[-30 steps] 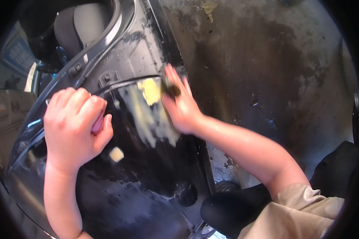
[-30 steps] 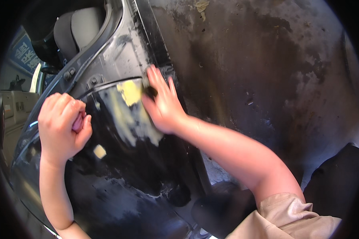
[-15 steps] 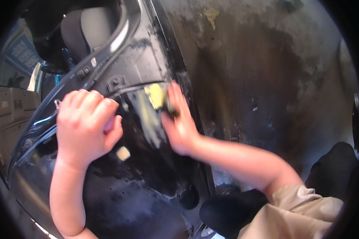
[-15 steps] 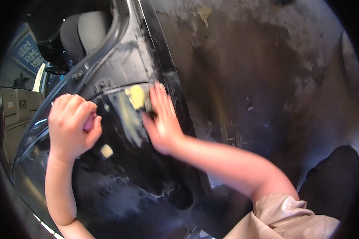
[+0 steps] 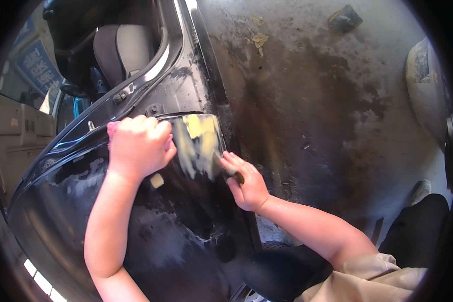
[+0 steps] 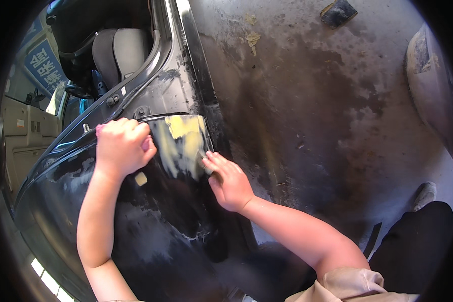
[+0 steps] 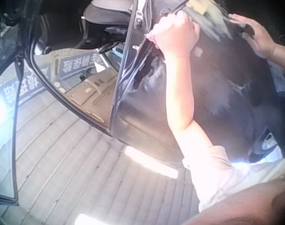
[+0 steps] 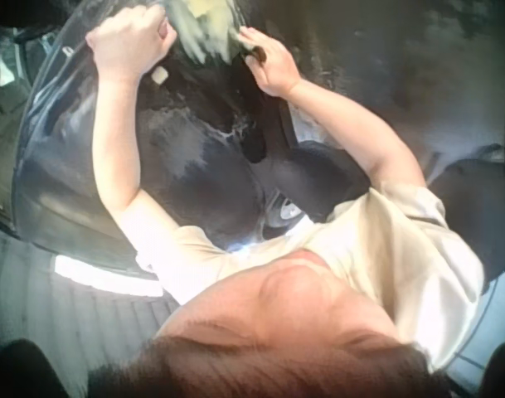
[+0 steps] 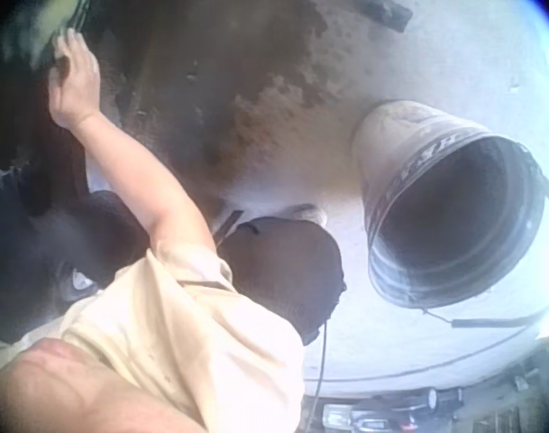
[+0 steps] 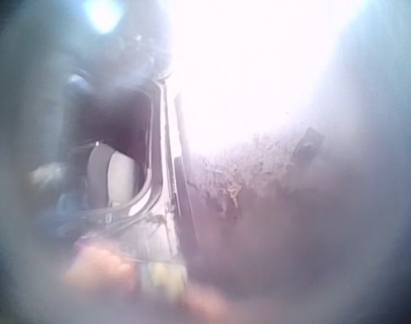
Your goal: The person applies a yellow body filler to a black car door using a spreader and a pink putty knife, smoothing the material over a damaged area. The person repeatedly spreads and levels the filler across the door panel.
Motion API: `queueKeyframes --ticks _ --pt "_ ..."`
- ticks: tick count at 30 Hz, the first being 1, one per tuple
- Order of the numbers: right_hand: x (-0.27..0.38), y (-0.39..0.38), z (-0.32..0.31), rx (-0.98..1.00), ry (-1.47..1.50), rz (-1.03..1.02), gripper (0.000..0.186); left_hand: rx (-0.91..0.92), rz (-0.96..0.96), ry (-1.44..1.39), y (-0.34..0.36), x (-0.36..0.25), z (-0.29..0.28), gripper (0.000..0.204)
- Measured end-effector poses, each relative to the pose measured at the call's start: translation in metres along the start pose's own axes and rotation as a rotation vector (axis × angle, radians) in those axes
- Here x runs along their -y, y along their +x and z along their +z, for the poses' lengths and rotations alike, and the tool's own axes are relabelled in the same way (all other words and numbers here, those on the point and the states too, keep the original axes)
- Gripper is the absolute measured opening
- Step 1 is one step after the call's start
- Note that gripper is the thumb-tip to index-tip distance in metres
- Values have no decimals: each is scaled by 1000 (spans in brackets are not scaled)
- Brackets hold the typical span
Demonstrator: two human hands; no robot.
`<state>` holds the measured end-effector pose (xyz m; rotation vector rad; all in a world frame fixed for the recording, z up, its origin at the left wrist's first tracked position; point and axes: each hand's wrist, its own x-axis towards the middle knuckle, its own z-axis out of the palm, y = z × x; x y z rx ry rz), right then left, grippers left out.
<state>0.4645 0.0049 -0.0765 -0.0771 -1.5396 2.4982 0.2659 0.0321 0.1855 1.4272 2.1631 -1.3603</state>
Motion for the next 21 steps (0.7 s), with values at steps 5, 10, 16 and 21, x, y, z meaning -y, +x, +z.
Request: queueKeyframes --ticks 5,10,16,21 --pt "-6 10 -25 -164 52 152 50 103 -35 -54 6 -58 48 20" --pt "-15 23 -56 -294 -19 190 34 281 26 47 40 -136 130 15" --pt "-38 19 -104 -518 -162 268 31 606 120 138 58 -206 181 27" --pt "-46 13 -136 -500 -220 343 34 451 -60 37 17 -259 226 20"
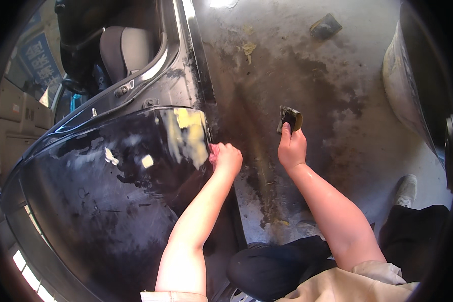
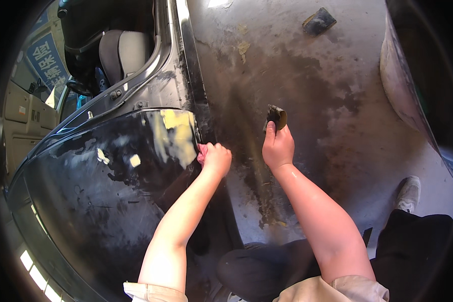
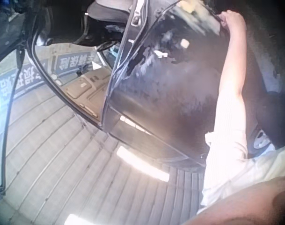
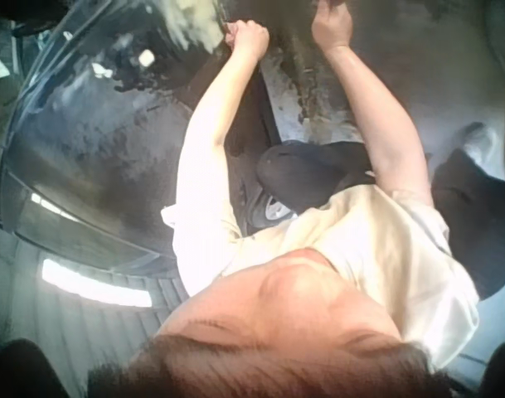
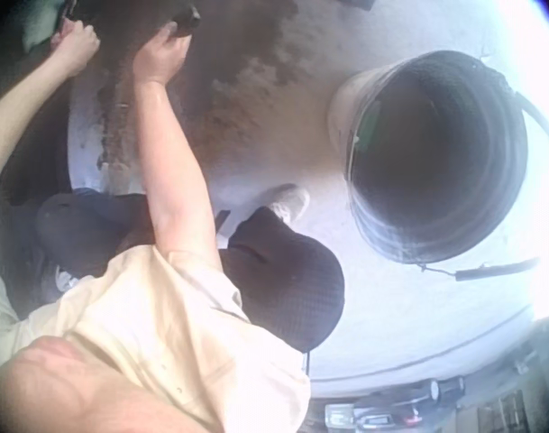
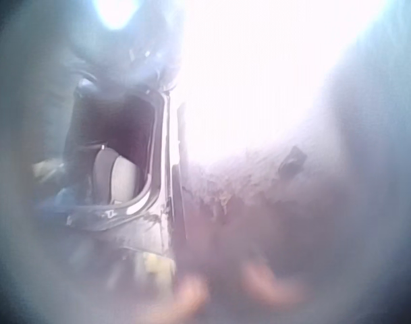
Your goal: The person applies a yellow body filler to a black car door using a spreader and a pink putty knife, smoothing the material over a damaged area. The person repeatedly spreads and levels the filler across the door panel.
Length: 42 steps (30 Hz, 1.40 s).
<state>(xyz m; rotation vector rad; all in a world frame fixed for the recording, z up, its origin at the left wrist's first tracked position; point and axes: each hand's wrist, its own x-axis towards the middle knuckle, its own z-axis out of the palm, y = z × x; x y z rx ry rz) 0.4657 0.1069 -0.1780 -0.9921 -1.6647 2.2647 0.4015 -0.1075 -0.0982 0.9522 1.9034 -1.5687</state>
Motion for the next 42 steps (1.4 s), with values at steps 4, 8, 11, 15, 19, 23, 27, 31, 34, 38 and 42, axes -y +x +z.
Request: queueKeyframes --ticks 4,8,11,15,19,23,27,31,34,38,42 --pt "2 14 -16 3 -35 -11 35 -145 117 -166 -17 -8 9 20" --pt "2 28 -33 -4 -51 -10 38 -330 2 -118 23 35 -27 14" --pt "1 23 -23 -1 -15 -41 37 -477 -173 -44 64 92 -32 20" --pt "10 14 -25 62 24 18 33 -422 -269 -44 85 103 -25 24" --pt "0 23 -41 35 -45 9 28 -417 -244 -196 59 57 -30 31" --pt "-9 33 -29 38 -73 20 23 -402 -260 -379 12 3 -20 34" --pt "9 31 -17 53 -98 -124 15 -334 -203 -609 -29 -47 -11 30" --pt "25 31 -6 204 -185 -352 11 -140 -225 -918 -61 -71 -49 28" --pt "29 58 7 489 -393 -604 9 -103 -222 -1208 -73 -79 -83 24" --pt "67 59 59 908 -565 -535 67 -359 -159 -1312 -67 -130 -59 24" --pt "78 66 99 1110 -616 -397 102 -316 -62 -1317 -53 -142 -63 28"
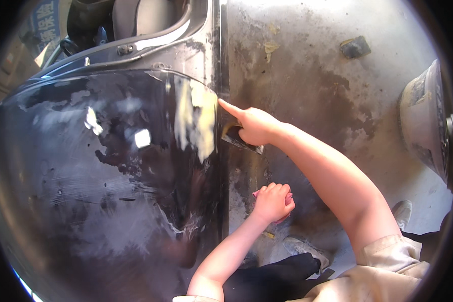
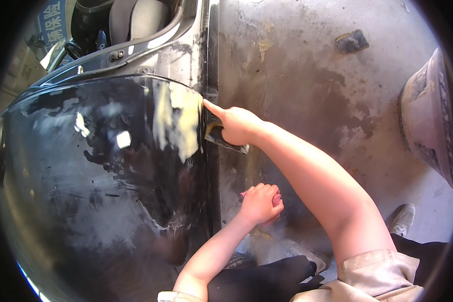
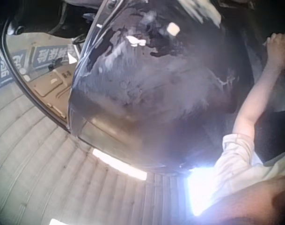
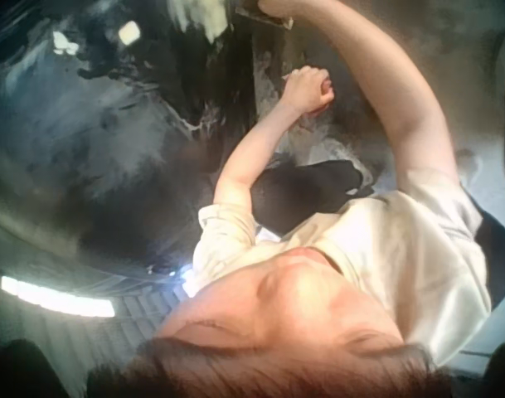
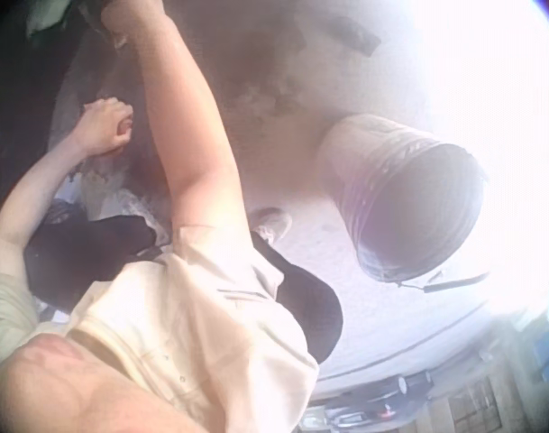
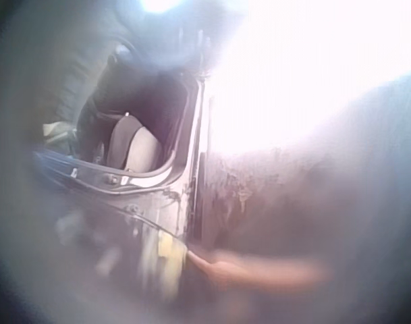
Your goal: The person applies a yellow body filler to a black car door using a spreader and a pink putty knife, smoothing the material over a damaged area. The person repeatedly spreads and levels the filler across the door panel.
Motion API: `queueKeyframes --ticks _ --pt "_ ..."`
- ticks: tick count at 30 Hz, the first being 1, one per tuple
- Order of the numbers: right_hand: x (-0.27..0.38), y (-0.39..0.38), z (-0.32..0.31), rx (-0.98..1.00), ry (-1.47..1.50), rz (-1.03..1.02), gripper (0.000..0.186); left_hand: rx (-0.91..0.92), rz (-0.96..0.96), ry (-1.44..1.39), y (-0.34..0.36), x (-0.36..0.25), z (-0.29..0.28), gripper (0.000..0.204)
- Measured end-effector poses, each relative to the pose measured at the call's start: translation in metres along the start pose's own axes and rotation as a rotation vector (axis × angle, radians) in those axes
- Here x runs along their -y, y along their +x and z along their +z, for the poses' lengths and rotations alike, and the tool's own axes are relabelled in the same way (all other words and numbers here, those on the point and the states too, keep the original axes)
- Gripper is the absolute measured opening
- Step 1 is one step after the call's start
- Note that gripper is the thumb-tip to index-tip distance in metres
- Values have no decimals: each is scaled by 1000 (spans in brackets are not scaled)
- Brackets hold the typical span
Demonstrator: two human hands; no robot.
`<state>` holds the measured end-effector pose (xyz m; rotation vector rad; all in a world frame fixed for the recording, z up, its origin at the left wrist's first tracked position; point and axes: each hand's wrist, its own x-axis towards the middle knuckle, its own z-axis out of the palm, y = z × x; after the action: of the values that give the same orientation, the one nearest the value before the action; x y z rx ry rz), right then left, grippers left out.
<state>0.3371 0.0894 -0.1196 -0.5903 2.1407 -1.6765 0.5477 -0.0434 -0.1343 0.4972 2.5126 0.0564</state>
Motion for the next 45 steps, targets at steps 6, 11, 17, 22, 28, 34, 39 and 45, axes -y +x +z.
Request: queueKeyframes --ticks 6,11,17,22,28,34,39,45 --pt "8 -10 58 33 338 -162 113 -103 -57 -37 -29 20 8 26" --pt "8 -44 108 140 439 -148 119 -43 -73 -97 -30 19 1 27" --pt "16 -64 126 180 541 -134 120 101 -60 110 -25 19 16 41" --pt "15 -76 126 271 515 -135 114 205 -7 292 -27 25 25 50" --pt "-7 -76 124 -137 746 26 37 378 -167 -86 -19 -6 -15 31" --pt "-52 -55 109 -769 705 227 29 779 -64 404 9 -50 -85 28" --pt "-41 -74 102 -1069 860 482 27 627 69 771 22 -57 -169 26" --pt "-36 -110 130 -716 1120 637 15 327 354 685 -19 -76 -317 39"
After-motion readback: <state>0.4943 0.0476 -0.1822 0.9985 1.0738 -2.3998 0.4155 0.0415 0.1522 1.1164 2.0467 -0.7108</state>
